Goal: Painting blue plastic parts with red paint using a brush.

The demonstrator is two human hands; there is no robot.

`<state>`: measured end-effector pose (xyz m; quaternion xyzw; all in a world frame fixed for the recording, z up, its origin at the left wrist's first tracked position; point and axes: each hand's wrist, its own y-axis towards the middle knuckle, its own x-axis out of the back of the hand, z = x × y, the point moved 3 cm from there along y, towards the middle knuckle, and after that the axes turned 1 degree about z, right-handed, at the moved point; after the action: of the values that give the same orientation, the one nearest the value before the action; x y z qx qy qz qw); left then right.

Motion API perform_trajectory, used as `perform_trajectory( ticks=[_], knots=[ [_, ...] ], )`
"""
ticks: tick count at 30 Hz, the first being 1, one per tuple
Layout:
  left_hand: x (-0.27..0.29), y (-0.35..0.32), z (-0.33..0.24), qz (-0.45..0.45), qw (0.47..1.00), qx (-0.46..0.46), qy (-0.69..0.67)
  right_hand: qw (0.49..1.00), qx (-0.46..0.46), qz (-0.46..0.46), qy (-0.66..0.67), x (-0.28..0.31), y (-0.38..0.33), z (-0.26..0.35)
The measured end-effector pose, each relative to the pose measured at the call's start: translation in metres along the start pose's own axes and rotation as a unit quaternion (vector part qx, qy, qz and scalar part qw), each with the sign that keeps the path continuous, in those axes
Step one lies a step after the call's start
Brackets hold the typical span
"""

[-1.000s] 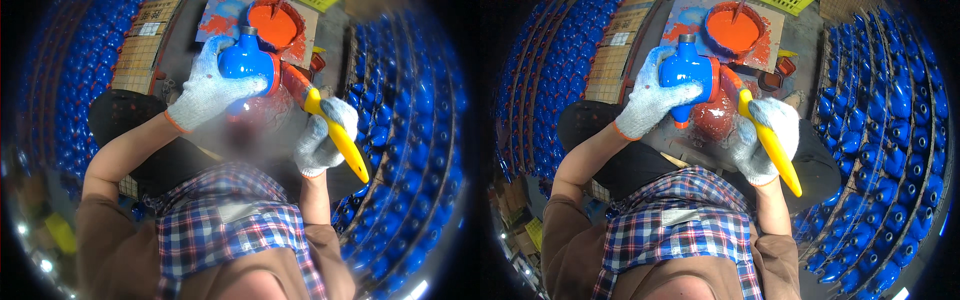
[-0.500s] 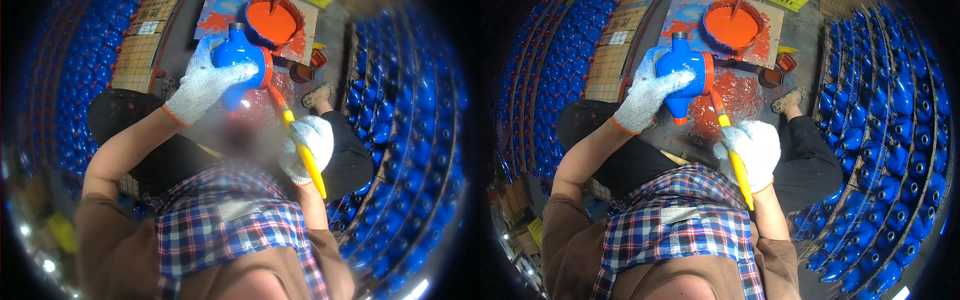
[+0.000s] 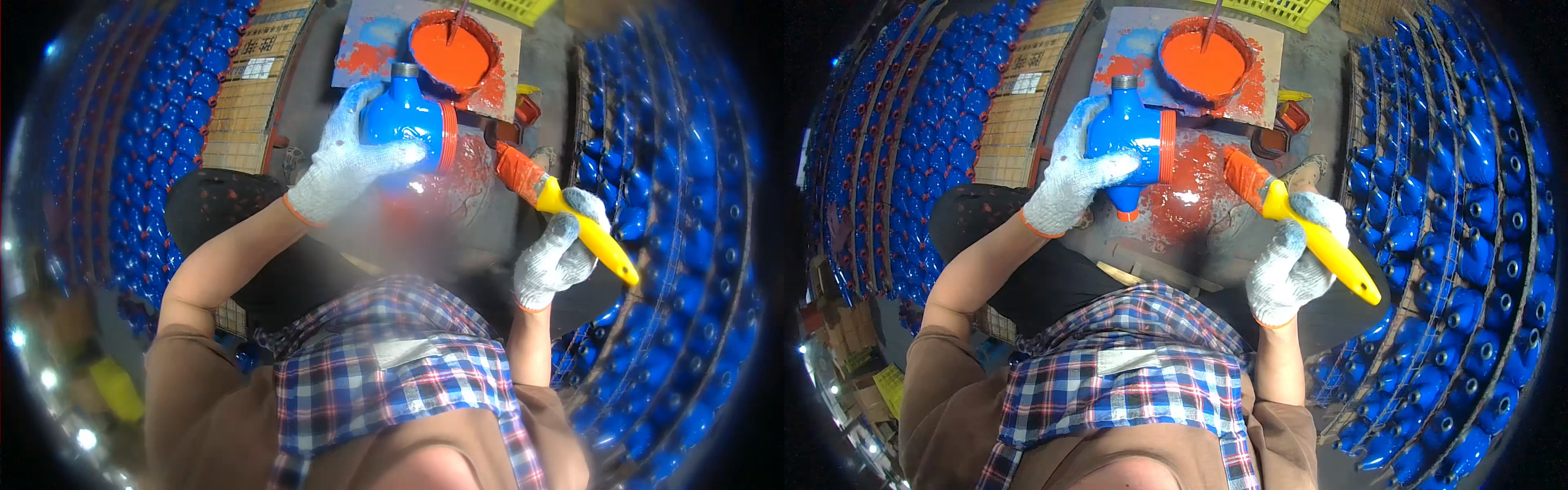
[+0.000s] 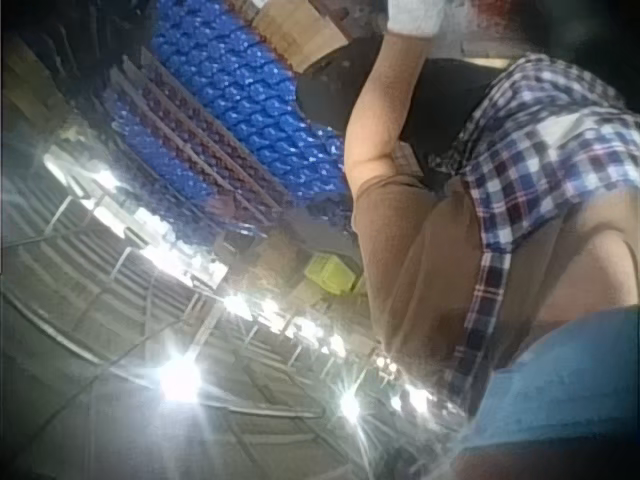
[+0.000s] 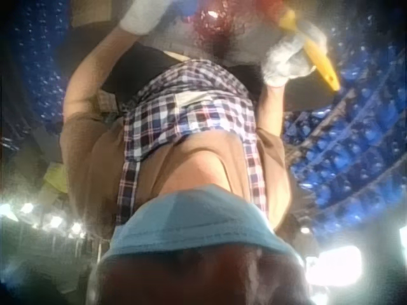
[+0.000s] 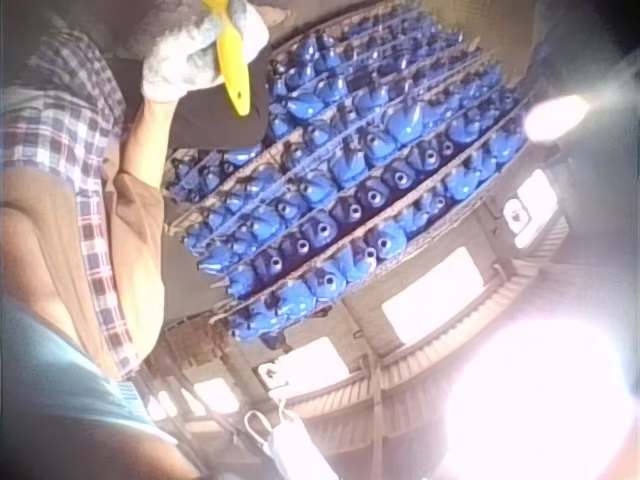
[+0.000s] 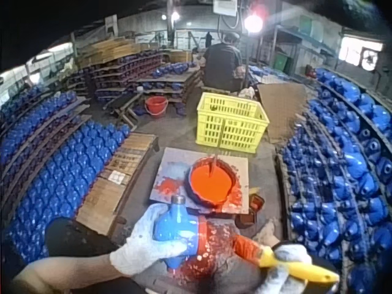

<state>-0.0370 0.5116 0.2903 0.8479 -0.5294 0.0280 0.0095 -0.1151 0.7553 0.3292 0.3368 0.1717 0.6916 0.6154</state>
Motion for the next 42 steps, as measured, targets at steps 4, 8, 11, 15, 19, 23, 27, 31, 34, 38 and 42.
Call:
perform_trajectory(
  ticks=[4, 8, 11, 15, 19, 23, 27, 31, 34, 38, 42],
  knots=[
    [-0.006, 0.0, -0.005, 0.029, 0.978, 0.095, -0.181, 0.998, -0.043, -0.01, 0.033, 0.001, 0.005, -0.005],
    [-0.012, -0.002, -0.003, 0.097, 0.966, 0.147, -0.188, 0.982, -0.176, 0.019, 0.069, -0.003, 0.018, -0.017],
    [-0.011, 0.004, -0.023, 0.151, 0.974, -0.021, 0.167, 0.997, -0.065, 0.045, -0.004, -0.009, 0.043, -0.025],
    [-0.034, 0.0, -0.053, 0.18, 0.864, -0.222, 0.414, 0.985, -0.072, 0.157, -0.019, -0.027, 0.071, -0.054],
    [-0.047, -0.004, -0.043, 0.197, 0.735, -0.274, 0.588, 0.955, 0.086, 0.253, -0.13, -0.05, 0.068, -0.081],
    [-0.052, -0.004, -0.038, 0.229, 0.67, -0.298, 0.641, 0.942, 0.106, 0.289, -0.131, -0.066, 0.059, -0.078],
    [-0.051, -0.003, -0.039, 0.25, 0.661, -0.305, 0.638, 0.871, 0.335, 0.233, -0.273, -0.063, 0.053, -0.057],
    [-0.041, 0.002, -0.037, 0.266, 0.707, -0.229, 0.614, 0.964, 0.019, 0.253, -0.079, -0.058, 0.053, -0.016],
    [-0.032, 0.007, -0.037, 0.261, 0.774, -0.154, 0.555, 0.972, 0.046, 0.228, -0.017, -0.052, 0.048, -0.006],
    [-0.018, 0.013, -0.035, 0.277, 0.843, -0.041, 0.459, 0.969, 0.098, 0.225, 0.029, -0.047, 0.034, -0.01],
    [-0.008, 0.004, -0.003, 0.272, 0.942, 0.164, 0.106, 0.96, 0.009, 0.225, 0.164, -0.035, 0.025, -0.015]
  ],
)
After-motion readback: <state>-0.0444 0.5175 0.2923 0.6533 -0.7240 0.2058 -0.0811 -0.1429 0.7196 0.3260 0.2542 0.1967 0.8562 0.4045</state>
